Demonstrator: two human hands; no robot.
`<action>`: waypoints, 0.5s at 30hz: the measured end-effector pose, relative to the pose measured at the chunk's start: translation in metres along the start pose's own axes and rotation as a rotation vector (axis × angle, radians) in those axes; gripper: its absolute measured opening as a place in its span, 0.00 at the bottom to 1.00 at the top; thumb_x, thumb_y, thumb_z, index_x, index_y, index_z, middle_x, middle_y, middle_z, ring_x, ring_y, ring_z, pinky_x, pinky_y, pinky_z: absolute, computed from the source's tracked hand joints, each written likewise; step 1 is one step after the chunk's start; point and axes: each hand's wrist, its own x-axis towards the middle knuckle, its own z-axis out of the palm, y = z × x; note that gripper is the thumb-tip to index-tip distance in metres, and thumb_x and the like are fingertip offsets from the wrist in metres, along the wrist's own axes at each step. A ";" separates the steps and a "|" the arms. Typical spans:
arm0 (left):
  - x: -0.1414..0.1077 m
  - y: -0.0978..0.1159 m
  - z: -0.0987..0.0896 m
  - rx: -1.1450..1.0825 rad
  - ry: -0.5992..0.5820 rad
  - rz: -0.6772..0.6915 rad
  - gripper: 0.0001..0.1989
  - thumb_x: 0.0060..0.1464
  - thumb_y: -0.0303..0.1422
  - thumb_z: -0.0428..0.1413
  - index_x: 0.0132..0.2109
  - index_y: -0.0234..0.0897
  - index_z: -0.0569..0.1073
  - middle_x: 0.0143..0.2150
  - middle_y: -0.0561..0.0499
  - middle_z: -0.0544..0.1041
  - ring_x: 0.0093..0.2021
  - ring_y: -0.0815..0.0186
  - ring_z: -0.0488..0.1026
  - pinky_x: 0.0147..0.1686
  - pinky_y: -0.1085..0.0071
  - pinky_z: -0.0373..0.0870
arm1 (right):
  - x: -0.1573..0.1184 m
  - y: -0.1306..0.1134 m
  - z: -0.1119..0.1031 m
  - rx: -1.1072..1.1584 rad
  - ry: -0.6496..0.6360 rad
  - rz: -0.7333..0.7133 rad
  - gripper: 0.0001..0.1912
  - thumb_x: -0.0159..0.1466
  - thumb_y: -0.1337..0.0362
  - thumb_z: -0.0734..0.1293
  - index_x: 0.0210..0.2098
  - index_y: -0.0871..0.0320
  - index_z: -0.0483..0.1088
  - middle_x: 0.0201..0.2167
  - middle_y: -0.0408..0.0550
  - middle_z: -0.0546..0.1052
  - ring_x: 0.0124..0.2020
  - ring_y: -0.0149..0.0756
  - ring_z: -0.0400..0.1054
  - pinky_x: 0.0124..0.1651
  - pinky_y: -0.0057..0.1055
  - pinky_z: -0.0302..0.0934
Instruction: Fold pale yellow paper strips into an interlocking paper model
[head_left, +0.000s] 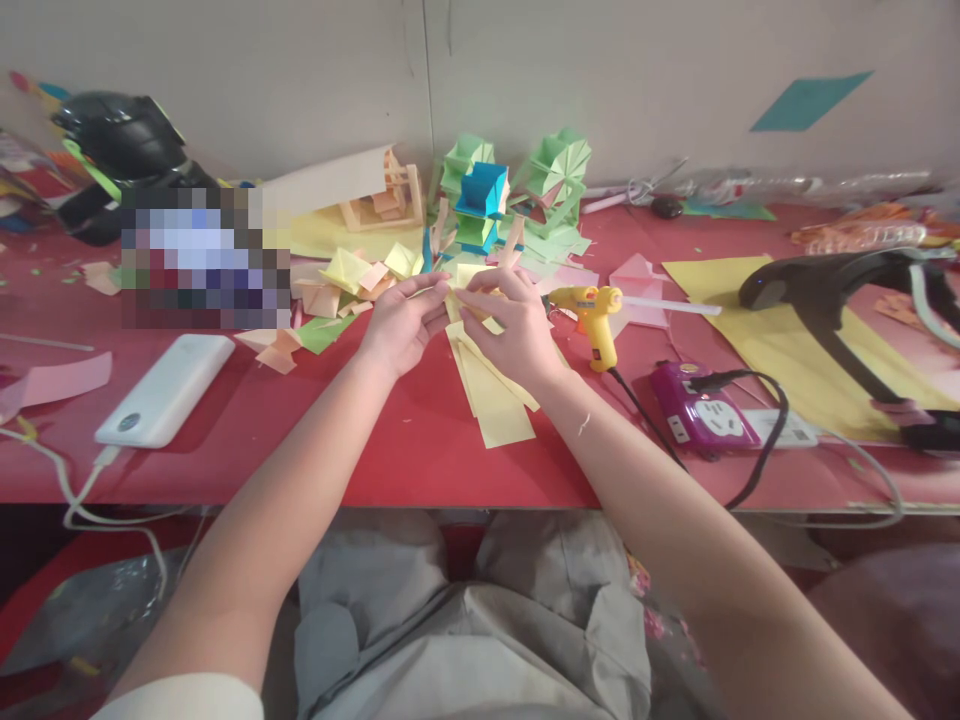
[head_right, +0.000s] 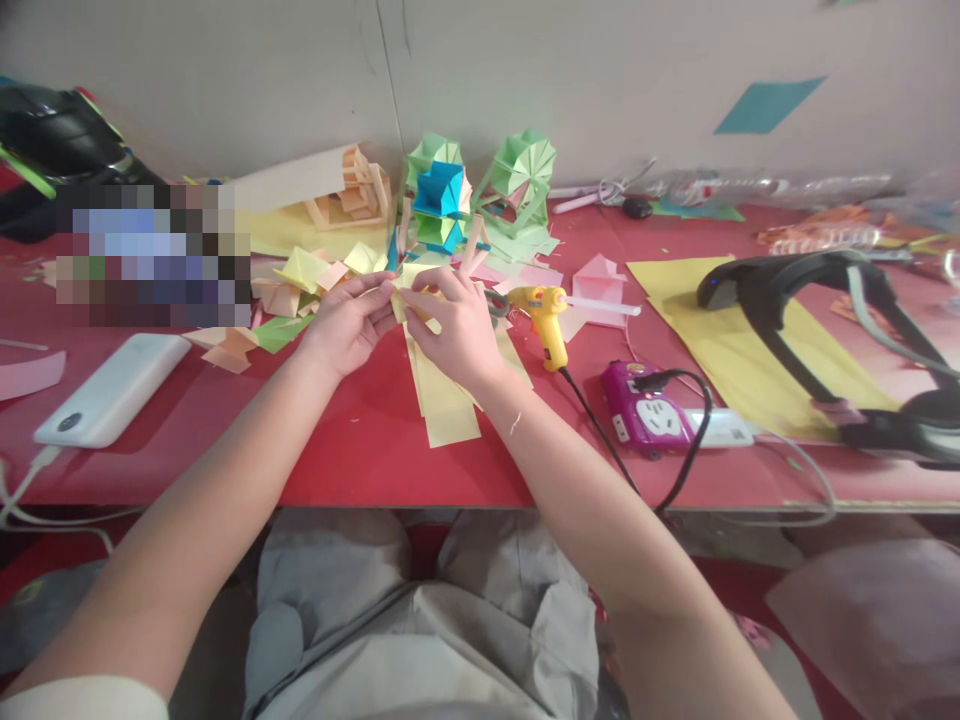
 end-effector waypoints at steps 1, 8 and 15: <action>0.000 0.000 0.000 0.007 -0.003 0.011 0.03 0.56 0.23 0.63 0.39 0.33 0.77 0.32 0.52 0.81 0.33 0.70 0.80 0.42 0.72 0.77 | 0.000 -0.001 -0.001 -0.004 -0.008 0.001 0.12 0.70 0.65 0.63 0.47 0.50 0.79 0.47 0.51 0.75 0.49 0.44 0.69 0.52 0.47 0.60; 0.002 0.000 -0.003 0.108 0.035 0.101 0.08 0.50 0.26 0.68 0.37 0.34 0.77 0.31 0.52 0.80 0.34 0.67 0.81 0.43 0.68 0.79 | 0.000 -0.006 -0.003 -0.043 -0.051 0.006 0.13 0.72 0.62 0.62 0.46 0.50 0.79 0.49 0.51 0.76 0.50 0.46 0.67 0.55 0.49 0.60; 0.004 0.006 -0.007 0.177 0.086 0.294 0.06 0.50 0.26 0.66 0.36 0.37 0.77 0.36 0.51 0.82 0.42 0.62 0.82 0.46 0.63 0.80 | 0.000 -0.006 -0.001 0.139 0.101 0.109 0.09 0.70 0.58 0.66 0.37 0.52 0.76 0.52 0.52 0.73 0.58 0.48 0.66 0.62 0.53 0.59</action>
